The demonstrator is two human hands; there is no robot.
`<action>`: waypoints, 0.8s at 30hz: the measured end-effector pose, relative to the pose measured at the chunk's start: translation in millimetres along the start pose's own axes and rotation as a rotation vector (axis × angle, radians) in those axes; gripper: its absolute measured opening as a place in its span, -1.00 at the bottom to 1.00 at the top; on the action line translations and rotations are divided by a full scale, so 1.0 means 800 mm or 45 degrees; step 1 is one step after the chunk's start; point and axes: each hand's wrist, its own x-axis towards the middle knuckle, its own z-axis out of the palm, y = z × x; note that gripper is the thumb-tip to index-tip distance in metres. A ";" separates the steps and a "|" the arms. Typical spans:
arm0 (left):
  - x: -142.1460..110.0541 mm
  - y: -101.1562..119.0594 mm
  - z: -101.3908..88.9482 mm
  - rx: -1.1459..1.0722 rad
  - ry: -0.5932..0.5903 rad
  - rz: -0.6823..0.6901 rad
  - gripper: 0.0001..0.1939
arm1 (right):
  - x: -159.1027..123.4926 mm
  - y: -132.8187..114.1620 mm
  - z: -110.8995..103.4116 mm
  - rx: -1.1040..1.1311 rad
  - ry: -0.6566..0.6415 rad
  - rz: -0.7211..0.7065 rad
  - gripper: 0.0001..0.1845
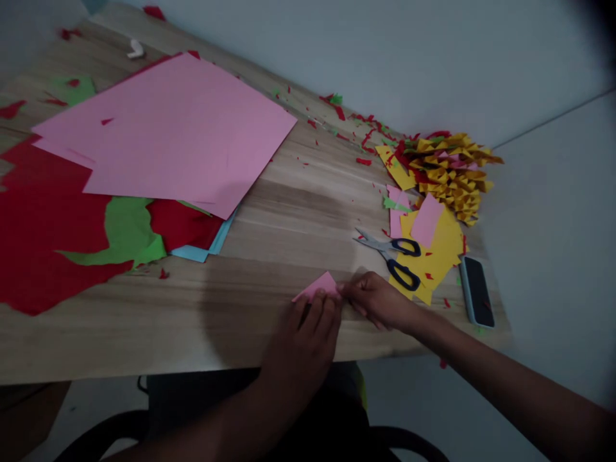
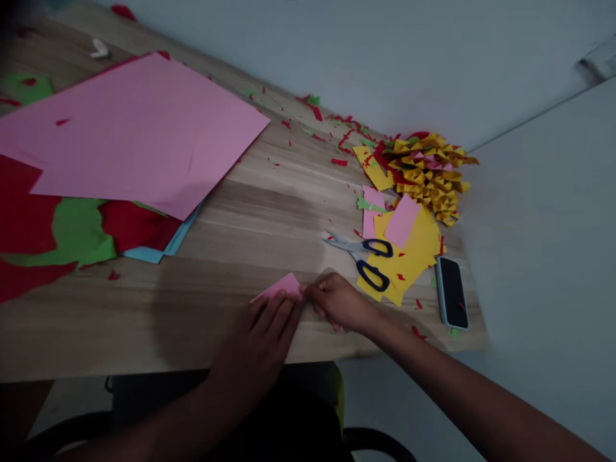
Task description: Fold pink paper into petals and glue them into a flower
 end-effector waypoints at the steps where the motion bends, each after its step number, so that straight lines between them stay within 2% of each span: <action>1: 0.000 0.000 -0.001 -0.002 -0.010 -0.003 -0.52 | 0.001 -0.001 0.000 0.004 -0.009 0.000 -0.39; 12: -0.001 -0.002 -0.002 -0.039 -0.048 0.034 -0.51 | 0.003 -0.029 -0.001 0.054 -0.046 0.027 -0.42; 17: -0.001 -0.001 -0.001 -0.032 -0.062 0.013 -0.49 | 0.007 -0.030 -0.001 0.085 -0.068 0.017 -0.42; 24: -0.001 -0.002 -0.002 -0.001 -0.087 0.038 -0.51 | 0.014 -0.046 0.003 0.170 -0.005 0.048 -0.38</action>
